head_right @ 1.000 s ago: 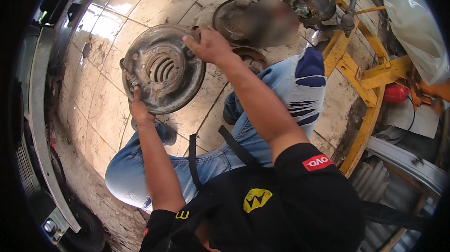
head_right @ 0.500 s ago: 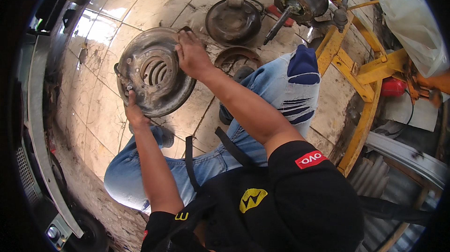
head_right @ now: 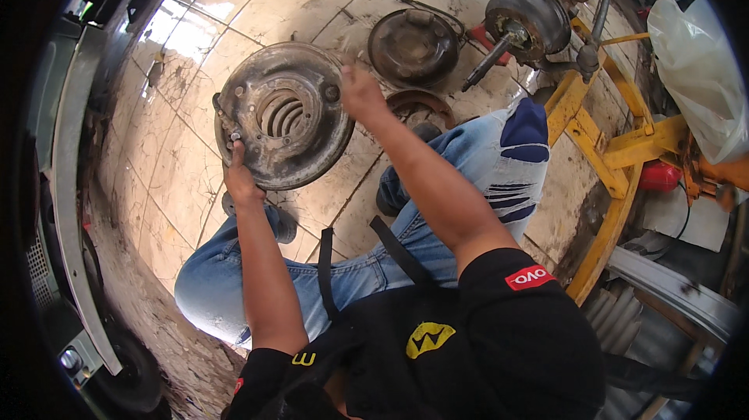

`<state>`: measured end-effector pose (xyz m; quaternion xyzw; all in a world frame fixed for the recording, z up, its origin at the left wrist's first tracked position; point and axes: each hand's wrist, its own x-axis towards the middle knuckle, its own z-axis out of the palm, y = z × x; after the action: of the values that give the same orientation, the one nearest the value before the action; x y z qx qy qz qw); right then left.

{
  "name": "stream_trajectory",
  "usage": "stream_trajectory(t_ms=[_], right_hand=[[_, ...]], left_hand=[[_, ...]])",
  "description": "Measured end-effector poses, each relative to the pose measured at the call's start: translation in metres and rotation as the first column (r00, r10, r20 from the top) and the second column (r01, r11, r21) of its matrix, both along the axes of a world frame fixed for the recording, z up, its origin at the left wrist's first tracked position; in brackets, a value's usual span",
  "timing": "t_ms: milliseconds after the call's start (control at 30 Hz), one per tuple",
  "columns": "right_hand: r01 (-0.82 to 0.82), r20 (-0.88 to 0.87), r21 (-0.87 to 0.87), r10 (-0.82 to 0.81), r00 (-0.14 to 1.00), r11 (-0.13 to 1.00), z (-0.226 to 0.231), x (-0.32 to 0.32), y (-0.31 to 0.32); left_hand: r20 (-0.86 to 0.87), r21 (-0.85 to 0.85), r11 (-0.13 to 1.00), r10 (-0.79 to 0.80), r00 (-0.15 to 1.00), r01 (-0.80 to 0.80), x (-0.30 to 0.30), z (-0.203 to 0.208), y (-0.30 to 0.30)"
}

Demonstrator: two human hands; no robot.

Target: The person sits on the floor and scrubs the inner surface of a brake drum with a small abrasive pad. They rotate the drum and repeatedly rub the inner rim and central area, then lift and reposition the drum to continue cleaning.

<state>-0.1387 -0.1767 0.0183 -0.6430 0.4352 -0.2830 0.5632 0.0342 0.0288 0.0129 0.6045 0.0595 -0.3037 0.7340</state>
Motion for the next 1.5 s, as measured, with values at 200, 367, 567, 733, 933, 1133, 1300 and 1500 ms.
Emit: stream_trajectory(t_ms=[200, 367, 567, 733, 933, 1133, 1300, 1500], right_hand=[[-0.028, 0.383, 0.534, -0.212, 0.899, 0.845, 0.022, -0.008, -0.019], [-0.121, -0.053, -0.241, 0.112, 0.992, 0.963, 0.017, -0.002, 0.007], [-0.077, -0.098, -0.181, 0.06, 0.993, 0.98, 0.021, -0.001, 0.009], [-0.017, -0.163, -0.29, -0.032, 0.986, 0.957, 0.01, -0.005, 0.022], [0.016, -0.073, -0.234, -0.034, 0.997, 0.972, 0.026, -0.008, 0.032], [-0.005, -0.131, -0.256, -0.03, 0.991, 0.967, 0.017, -0.006, 0.023], [0.022, -0.074, -0.083, -0.028, 0.997, 0.996, -0.005, -0.012, 0.018], [0.03, 0.006, -0.28, -0.029, 1.0, 0.96, -0.001, -0.012, 0.023]], left_hand=[[0.066, 0.018, 1.0, 0.016, 0.998, -0.017, -0.013, 0.012, -0.007], [0.13, -0.028, 1.0, 0.013, 0.991, -0.01, 0.0, -0.007, 0.0], [0.155, -0.002, 1.0, 0.007, 0.988, -0.007, -0.012, 0.012, -0.007], [0.171, 0.01, 1.0, 0.007, 0.985, -0.008, -0.007, 0.009, -0.003], [0.122, 0.022, 1.0, -0.007, 0.993, 0.005, 0.0, -0.001, 0.002], [0.11, 0.019, 1.0, 0.01, 0.994, -0.012, -0.003, -0.002, -0.001], [0.111, -0.02, 1.0, 0.011, 0.994, -0.009, -0.003, -0.001, -0.001], [0.114, 0.023, 0.999, 0.021, 0.993, -0.024, -0.016, 0.022, -0.008]])
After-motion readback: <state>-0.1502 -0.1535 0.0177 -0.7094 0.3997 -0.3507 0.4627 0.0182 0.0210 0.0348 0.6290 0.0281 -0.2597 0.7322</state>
